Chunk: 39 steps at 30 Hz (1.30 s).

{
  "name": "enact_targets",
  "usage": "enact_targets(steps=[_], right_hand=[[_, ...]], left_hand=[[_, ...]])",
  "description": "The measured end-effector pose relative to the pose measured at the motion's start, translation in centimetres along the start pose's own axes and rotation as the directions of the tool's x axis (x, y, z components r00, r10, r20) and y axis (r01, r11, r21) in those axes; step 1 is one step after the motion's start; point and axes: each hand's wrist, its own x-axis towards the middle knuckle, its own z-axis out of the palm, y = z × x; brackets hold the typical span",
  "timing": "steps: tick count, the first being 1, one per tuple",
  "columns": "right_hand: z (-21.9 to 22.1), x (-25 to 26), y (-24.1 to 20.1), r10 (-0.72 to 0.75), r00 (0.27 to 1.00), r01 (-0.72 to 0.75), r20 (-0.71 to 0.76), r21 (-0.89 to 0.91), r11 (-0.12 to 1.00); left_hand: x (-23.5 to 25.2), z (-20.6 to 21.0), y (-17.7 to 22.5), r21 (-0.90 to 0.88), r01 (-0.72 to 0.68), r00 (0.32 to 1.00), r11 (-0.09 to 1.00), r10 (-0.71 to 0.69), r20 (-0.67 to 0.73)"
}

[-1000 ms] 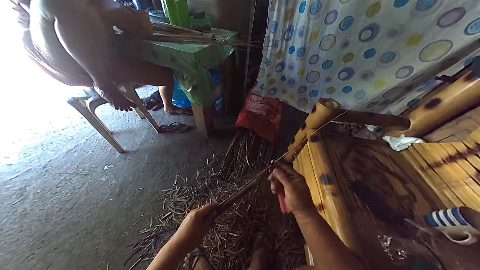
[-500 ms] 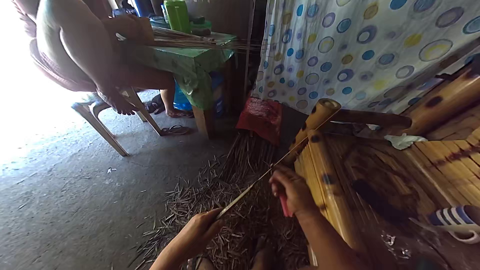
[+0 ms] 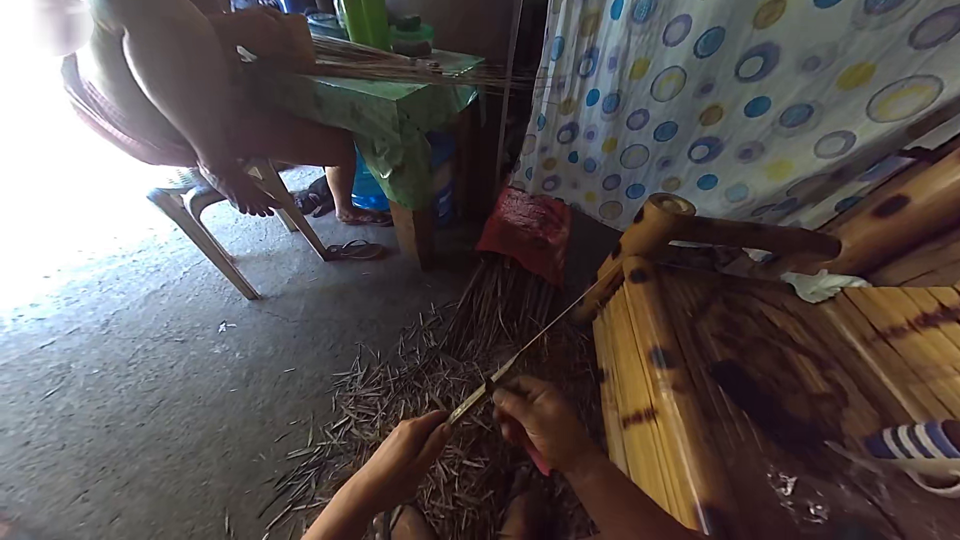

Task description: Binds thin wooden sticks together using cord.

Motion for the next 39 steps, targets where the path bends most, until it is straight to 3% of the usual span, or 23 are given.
enact_targets(steps=[9,13,18,22,25,30,34,39], right_hand=[[-2.5,1.5,-0.1,-0.219,0.976,0.22,0.008,-0.034,0.975],[-4.4,2.6,-0.5,-0.279,0.953,0.276,-0.122,-0.037,0.96],[-2.1,0.7,-0.6,-0.103,0.993,0.106,0.05,-0.061,0.993],[-3.0,1.5,-0.7,-0.149,0.988,0.149,-0.028,0.009,0.989],[-2.2,0.7,-0.6,-0.126,0.991,0.127,0.037,-0.046,0.991],[-4.1,1.9,-1.3,-0.174,0.965,0.173,-0.197,-0.021,0.985],[-2.5,0.6,-1.3,-0.036,0.999,0.038,0.039,-0.053,0.998],[-2.7,1.2,-1.5,-0.026,1.0,0.026,0.0,-0.024,0.999]], left_hand=[[-0.2,-0.1,0.5,-0.088,-0.004,1.0,0.996,0.006,0.02],[-0.3,-0.5,0.3,-0.083,0.004,1.0,0.997,-0.002,0.024],[0.0,-0.1,0.3,-0.074,-0.004,1.0,0.997,0.003,-0.002],[-0.4,0.0,-0.2,-0.112,-0.001,1.0,0.994,0.004,0.031],[-0.2,0.0,-0.1,-0.115,-0.009,1.0,0.993,0.012,0.026],[-0.5,-0.1,-0.2,-0.05,-0.039,0.999,0.998,0.04,0.005],[0.1,0.3,-0.2,-0.007,-0.066,0.996,0.998,0.065,-0.06],[0.1,0.4,0.2,0.045,-0.045,0.993,0.998,0.05,-0.106]])
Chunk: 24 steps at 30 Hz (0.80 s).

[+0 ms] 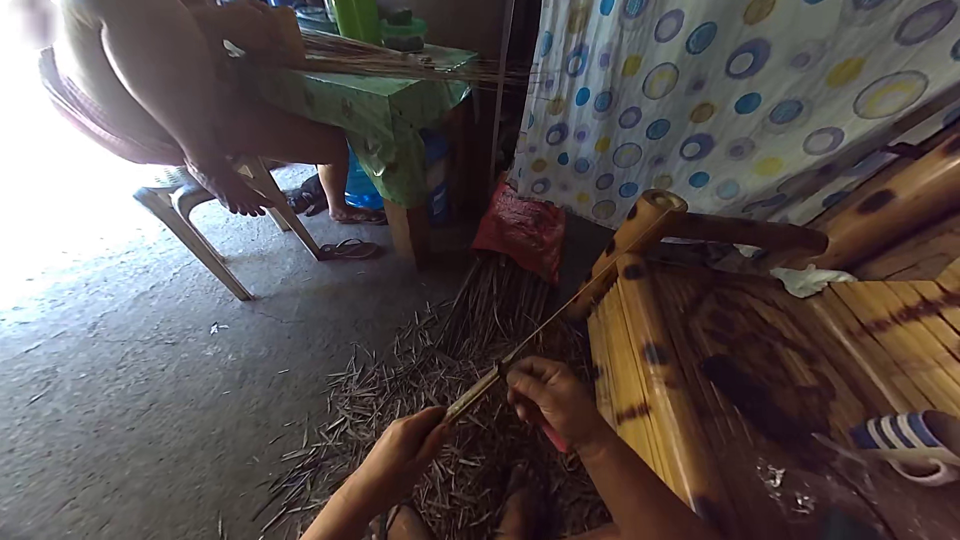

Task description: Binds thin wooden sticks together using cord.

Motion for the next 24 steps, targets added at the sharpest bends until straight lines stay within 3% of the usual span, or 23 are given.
enact_targets(steps=[4,9,15,18,21,24], right_hand=[[-2.3,1.4,0.0,-0.133,0.972,0.133,-0.192,-0.013,0.991],[-0.3,0.0,0.0,-0.082,0.996,0.082,-0.035,-0.006,0.997],[-1.5,0.8,-0.2,-0.215,0.97,0.215,-0.116,-0.009,0.977],[-0.5,0.1,-0.3,-0.191,0.977,0.189,-0.097,-0.021,0.982],[-2.1,1.0,-1.2,-0.186,0.958,0.2,-0.22,0.04,0.979],[-1.8,0.3,-0.9,-0.163,0.979,0.169,-0.125,0.037,0.985]], left_hand=[[-0.2,-0.2,-0.6,0.015,0.0,1.0,1.0,-0.001,0.028],[0.2,-0.2,-0.3,-0.068,-0.024,0.999,0.997,0.025,0.021],[0.0,-0.4,-0.7,-0.231,0.038,0.989,0.972,-0.003,0.148],[0.1,-0.8,-0.8,-0.307,0.08,0.979,0.949,-0.017,0.202],[-0.2,-1.0,-0.9,-0.353,0.126,0.963,0.927,-0.03,0.267],[-0.2,-1.1,-0.8,-0.38,0.161,0.951,0.911,-0.041,0.306]])
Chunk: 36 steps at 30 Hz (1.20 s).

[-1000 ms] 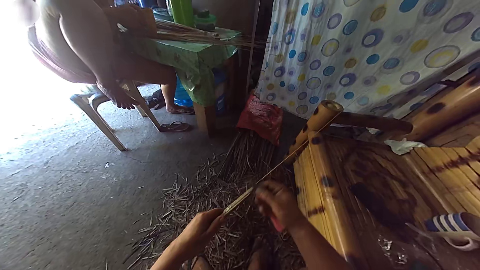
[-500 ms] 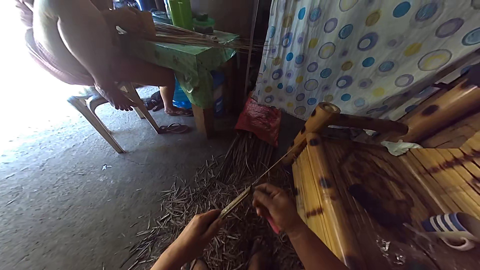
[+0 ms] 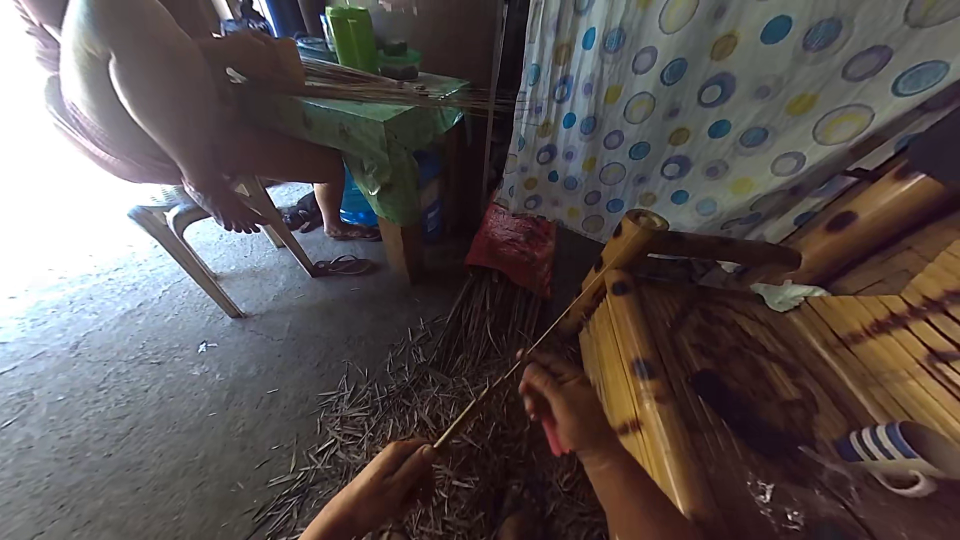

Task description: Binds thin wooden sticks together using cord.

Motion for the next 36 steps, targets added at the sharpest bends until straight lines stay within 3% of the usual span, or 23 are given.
enact_targets(steps=[2,6,9,11,16,21,23,25,29,36], right_hand=[[1.2,-0.9,0.5,0.062,0.996,-0.061,0.068,-0.016,0.998],[0.6,0.2,0.3,0.032,0.999,-0.032,-0.004,0.073,0.997],[1.2,-0.6,0.5,0.059,0.992,-0.063,0.115,0.029,0.998],[1.5,-0.9,0.6,0.067,0.991,-0.07,0.117,0.028,0.997],[-0.3,0.9,-0.2,0.049,0.999,-0.05,0.01,0.15,0.987],[-2.8,2.1,-1.5,-0.05,0.958,0.068,-0.282,0.056,0.996],[-2.5,1.4,-1.5,-0.017,0.977,0.018,-0.211,0.001,1.0],[-0.8,-0.1,-1.2,0.071,0.996,-0.074,-0.049,-0.061,0.995],[2.4,-2.0,0.6,0.237,0.955,-0.219,0.181,-0.114,0.969],[1.7,-1.2,1.5,-0.091,0.978,0.106,0.186,-0.074,0.992]], left_hand=[[0.0,-0.1,-0.1,-0.037,0.009,1.0,0.999,-0.008,0.024],[-0.3,0.0,-0.2,-0.112,-0.011,0.997,0.994,0.02,0.074],[0.1,0.2,-0.1,-0.149,-0.029,0.996,0.988,0.041,0.075],[0.2,0.2,0.0,-0.169,-0.036,0.994,0.985,0.053,0.097],[0.2,1.4,0.7,-0.319,0.023,0.99,0.947,0.024,0.141],[0.3,2.5,-0.1,-0.268,0.017,0.994,0.963,0.012,0.105],[0.8,2.6,-0.4,-0.174,-0.022,0.999,0.985,0.029,0.04],[1.1,2.6,-0.4,-0.122,-0.035,0.999,0.992,0.032,-0.028],[0.9,2.6,-0.4,-0.122,-0.013,0.996,0.992,0.001,-0.094],[0.5,2.3,1.0,-0.113,-0.038,0.996,0.993,0.027,-0.09]])
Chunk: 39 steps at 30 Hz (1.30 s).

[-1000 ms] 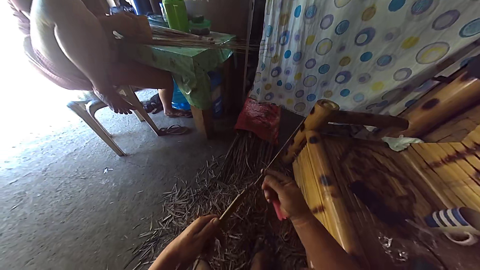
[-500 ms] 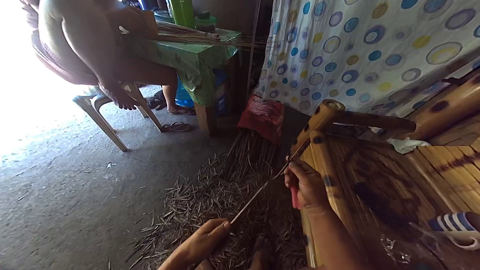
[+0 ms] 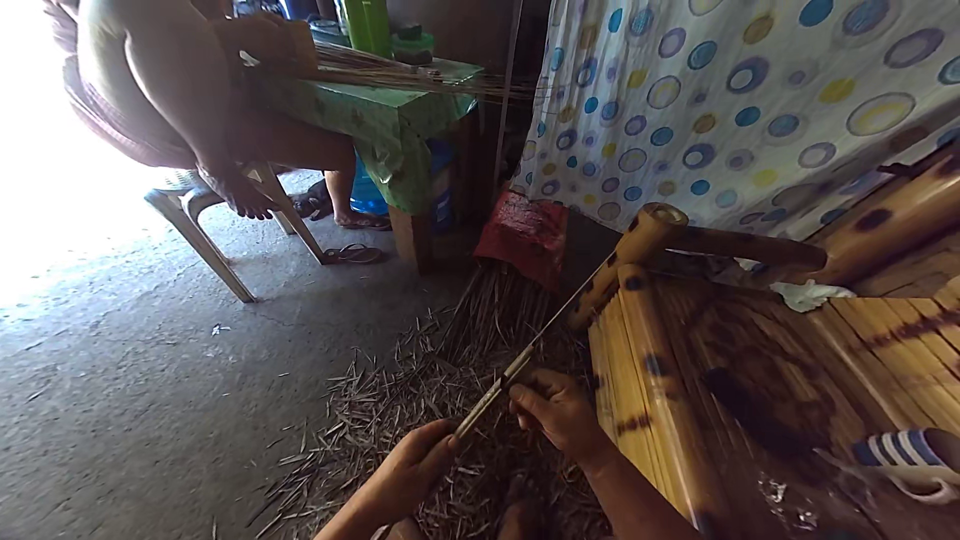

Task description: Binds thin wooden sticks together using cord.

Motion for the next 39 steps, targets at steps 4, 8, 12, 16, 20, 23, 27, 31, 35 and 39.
enact_targets(steps=[4,8,12,16,20,23,27,31,35,39], right_hand=[[-2.0,1.0,-0.6,-0.124,0.981,0.117,-0.15,-0.059,0.991],[-2.7,0.7,-1.4,-0.013,0.997,0.014,-0.078,0.013,1.0],[-1.0,0.1,-1.4,0.111,0.994,-0.112,0.014,0.029,0.993],[-2.3,1.2,-1.0,-0.003,0.996,0.004,-0.093,0.018,1.0],[-2.7,1.4,-0.7,-0.036,0.982,0.041,-0.184,0.023,0.999],[-4.0,1.9,-0.8,-0.075,0.948,0.076,-0.309,-0.008,0.997],[-3.7,1.1,-1.8,0.058,0.985,-0.058,-0.16,0.005,0.998],[-0.2,-0.4,-1.3,0.294,0.947,-0.301,0.131,0.038,0.953],[-0.2,0.0,-0.5,0.195,0.978,-0.196,0.074,0.006,0.981],[-1.9,1.0,-0.3,0.061,0.996,-0.064,-0.069,-0.038,0.997]], left_hand=[[-0.5,-0.3,-0.3,0.031,-0.008,1.0,0.999,0.007,0.019],[-0.3,-0.2,-0.5,0.029,-0.011,1.0,1.0,0.01,0.02],[-0.2,-0.5,-0.6,-0.013,0.007,0.999,1.0,-0.007,0.045],[-0.1,-0.5,-0.2,-0.03,0.006,0.999,1.0,-0.005,0.049],[-0.1,-0.6,-0.2,0.007,0.019,0.999,1.0,-0.019,0.034],[-0.3,-0.8,-0.5,0.032,0.01,1.0,0.999,-0.011,0.025],[0.0,-0.5,-0.6,0.052,-0.017,1.0,0.999,0.017,-0.016],[0.0,-0.4,-0.6,0.076,-0.023,0.998,0.997,0.027,-0.053],[-0.1,-0.4,-0.2,0.078,0.0,0.999,0.997,0.004,-0.049],[-0.3,-0.7,-0.5,0.097,-0.005,0.999,0.995,0.009,-0.034]])
